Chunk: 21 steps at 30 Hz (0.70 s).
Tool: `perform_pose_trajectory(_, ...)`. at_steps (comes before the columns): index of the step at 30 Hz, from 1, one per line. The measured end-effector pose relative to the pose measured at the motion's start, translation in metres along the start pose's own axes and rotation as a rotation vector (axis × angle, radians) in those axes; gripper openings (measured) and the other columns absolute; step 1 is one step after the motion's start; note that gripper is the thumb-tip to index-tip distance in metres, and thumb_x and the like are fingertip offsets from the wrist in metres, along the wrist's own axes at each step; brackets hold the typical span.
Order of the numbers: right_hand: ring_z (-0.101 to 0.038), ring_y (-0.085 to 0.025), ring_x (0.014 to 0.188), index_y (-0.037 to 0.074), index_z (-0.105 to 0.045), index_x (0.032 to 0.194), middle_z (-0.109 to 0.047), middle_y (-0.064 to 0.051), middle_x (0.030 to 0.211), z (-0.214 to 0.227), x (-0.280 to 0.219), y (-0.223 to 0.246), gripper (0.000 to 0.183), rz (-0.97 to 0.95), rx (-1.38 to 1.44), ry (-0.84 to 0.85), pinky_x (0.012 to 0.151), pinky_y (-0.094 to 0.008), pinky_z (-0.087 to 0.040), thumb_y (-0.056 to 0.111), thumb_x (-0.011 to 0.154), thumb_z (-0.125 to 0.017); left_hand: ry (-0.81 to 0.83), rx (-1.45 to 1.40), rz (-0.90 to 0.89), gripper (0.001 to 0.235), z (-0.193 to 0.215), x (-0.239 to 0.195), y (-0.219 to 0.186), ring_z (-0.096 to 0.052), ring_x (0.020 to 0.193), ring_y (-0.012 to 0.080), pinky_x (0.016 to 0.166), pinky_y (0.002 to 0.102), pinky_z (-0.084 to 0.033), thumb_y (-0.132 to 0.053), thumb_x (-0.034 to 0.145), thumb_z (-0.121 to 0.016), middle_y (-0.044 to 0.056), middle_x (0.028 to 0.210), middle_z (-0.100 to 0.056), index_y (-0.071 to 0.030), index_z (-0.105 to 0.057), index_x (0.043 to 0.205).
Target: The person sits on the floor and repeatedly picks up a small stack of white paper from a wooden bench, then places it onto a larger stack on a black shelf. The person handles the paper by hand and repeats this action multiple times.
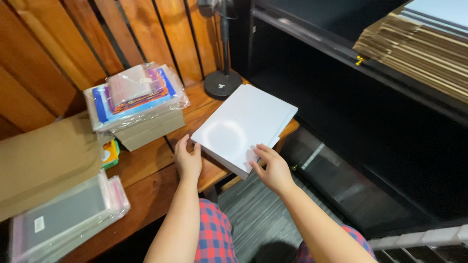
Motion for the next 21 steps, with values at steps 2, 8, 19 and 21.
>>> perform_pose_trajectory(2,-0.064,-0.035,0.127,0.005,-0.073,0.125,-0.07,-0.016,0.134,0.001,-0.002,0.005,0.045,-0.029,0.015,0.016,0.103,-0.046,-0.055,0.03,0.088,-0.08,0.015,0.032,-0.029,0.051,-0.006,0.0,0.007,-0.063,0.123,0.0408,0.107,0.051,-0.05,-0.014,0.087,-0.079,0.021,0.129,-0.063,-0.006,-0.065,0.136)
perform_pose_trajectory(8,-0.056,-0.037,0.137,-0.003,-0.069,0.129,-0.066,-0.021,0.14,-0.001,-0.009,0.017,0.069,-0.08,0.03,0.047,0.111,-0.048,-0.05,0.036,0.077,-0.09,0.183,0.054,0.04,0.061,-0.014,-0.003,0.006,-0.052,0.136,0.0432,0.116,0.054,-0.042,-0.025,0.095,-0.075,0.021,0.143,-0.056,-0.008,-0.054,0.15)
perform_pose_trajectory(19,-0.053,-0.033,0.141,-0.003,-0.067,0.133,-0.065,-0.017,0.143,-0.006,-0.008,0.02,0.079,-0.158,-0.033,0.05,0.114,-0.044,-0.048,0.039,0.071,-0.093,0.295,-0.002,0.262,0.056,-0.02,-0.013,0.004,-0.047,0.143,0.0346,0.119,0.047,-0.039,-0.024,0.105,-0.061,0.016,0.149,-0.053,-0.011,-0.045,0.158)
perform_pose_trajectory(21,-0.053,-0.03,0.141,-0.001,-0.068,0.132,-0.066,-0.014,0.142,-0.007,-0.006,0.015,0.077,-0.172,-0.052,0.028,0.113,-0.041,-0.049,0.041,0.072,-0.093,0.278,-0.037,0.292,0.06,-0.024,-0.015,0.01,-0.048,0.142,0.0349,0.119,0.047,-0.041,-0.022,0.105,-0.062,0.017,0.15,-0.052,-0.01,-0.041,0.159)
Point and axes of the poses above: each hand's wrist, its own x-axis towards the middle knuckle, its own z-axis out of the back of the hand, y = z × x, the point moved 10 cm from there along x, towards the middle knuckle
